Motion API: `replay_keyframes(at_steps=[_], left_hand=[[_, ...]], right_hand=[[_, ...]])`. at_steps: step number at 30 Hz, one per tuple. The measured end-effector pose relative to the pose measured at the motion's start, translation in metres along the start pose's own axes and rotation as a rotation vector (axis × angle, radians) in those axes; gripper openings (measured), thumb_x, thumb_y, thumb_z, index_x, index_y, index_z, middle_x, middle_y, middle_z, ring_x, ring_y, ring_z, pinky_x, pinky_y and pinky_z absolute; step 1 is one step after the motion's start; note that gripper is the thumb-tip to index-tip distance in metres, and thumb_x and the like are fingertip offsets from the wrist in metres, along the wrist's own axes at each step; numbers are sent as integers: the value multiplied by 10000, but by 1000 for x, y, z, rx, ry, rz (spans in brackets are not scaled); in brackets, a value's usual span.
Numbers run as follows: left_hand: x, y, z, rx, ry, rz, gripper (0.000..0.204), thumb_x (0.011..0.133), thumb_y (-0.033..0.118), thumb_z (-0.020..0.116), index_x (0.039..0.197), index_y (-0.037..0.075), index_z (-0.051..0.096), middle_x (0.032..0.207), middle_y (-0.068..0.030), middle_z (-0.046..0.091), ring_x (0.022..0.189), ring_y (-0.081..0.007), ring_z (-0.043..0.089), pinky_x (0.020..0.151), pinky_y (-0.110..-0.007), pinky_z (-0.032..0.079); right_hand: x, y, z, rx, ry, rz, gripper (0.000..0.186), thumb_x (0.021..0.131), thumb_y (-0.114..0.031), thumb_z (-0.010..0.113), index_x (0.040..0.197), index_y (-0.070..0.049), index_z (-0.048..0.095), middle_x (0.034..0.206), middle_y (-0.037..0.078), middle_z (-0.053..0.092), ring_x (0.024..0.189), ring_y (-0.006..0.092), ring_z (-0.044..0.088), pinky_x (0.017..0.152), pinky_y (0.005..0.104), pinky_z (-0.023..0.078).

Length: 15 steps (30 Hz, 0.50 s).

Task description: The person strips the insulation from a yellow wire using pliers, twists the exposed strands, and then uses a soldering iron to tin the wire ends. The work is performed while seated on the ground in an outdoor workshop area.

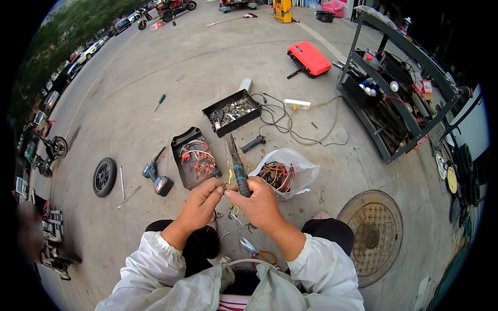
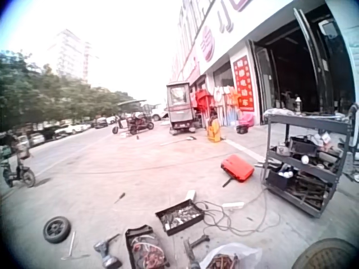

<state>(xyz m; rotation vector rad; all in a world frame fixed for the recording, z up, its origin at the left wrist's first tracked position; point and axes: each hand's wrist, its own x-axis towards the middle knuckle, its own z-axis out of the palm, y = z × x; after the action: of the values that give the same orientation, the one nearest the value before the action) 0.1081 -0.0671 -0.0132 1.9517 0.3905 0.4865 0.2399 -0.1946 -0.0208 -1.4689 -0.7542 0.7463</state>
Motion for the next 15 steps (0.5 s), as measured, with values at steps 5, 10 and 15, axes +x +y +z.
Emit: replay_keyframes(at_steps=[5,10,15], left_hand=[[2,0,2,-18,-23,29,133,980,123,529,982,2,585,812,-104,556,779,-231,556,731,-331,453],[1,5,-2,-245,-126,-239,177,995,157,523,950,0,589,779,-11,532,764,-142,532,718,-299,445],[-1,-3,-7,-546,-199,-421,179,1000,209,527,910,72,599,778,61,501,658,-47,433,568,-230,358]], right_hand=[[2,-2,0,-37,31,-61,135,853,-63,724,957,20,699,969,58,624,874,130,597,787,287,479],[5,3,3,166,9,-46,135,865,-42,704,976,23,663,987,43,607,877,120,590,790,274,478],[4,-1,6,246,-10,11,106,876,-40,692,953,16,646,1000,35,596,884,111,578,794,269,475]])
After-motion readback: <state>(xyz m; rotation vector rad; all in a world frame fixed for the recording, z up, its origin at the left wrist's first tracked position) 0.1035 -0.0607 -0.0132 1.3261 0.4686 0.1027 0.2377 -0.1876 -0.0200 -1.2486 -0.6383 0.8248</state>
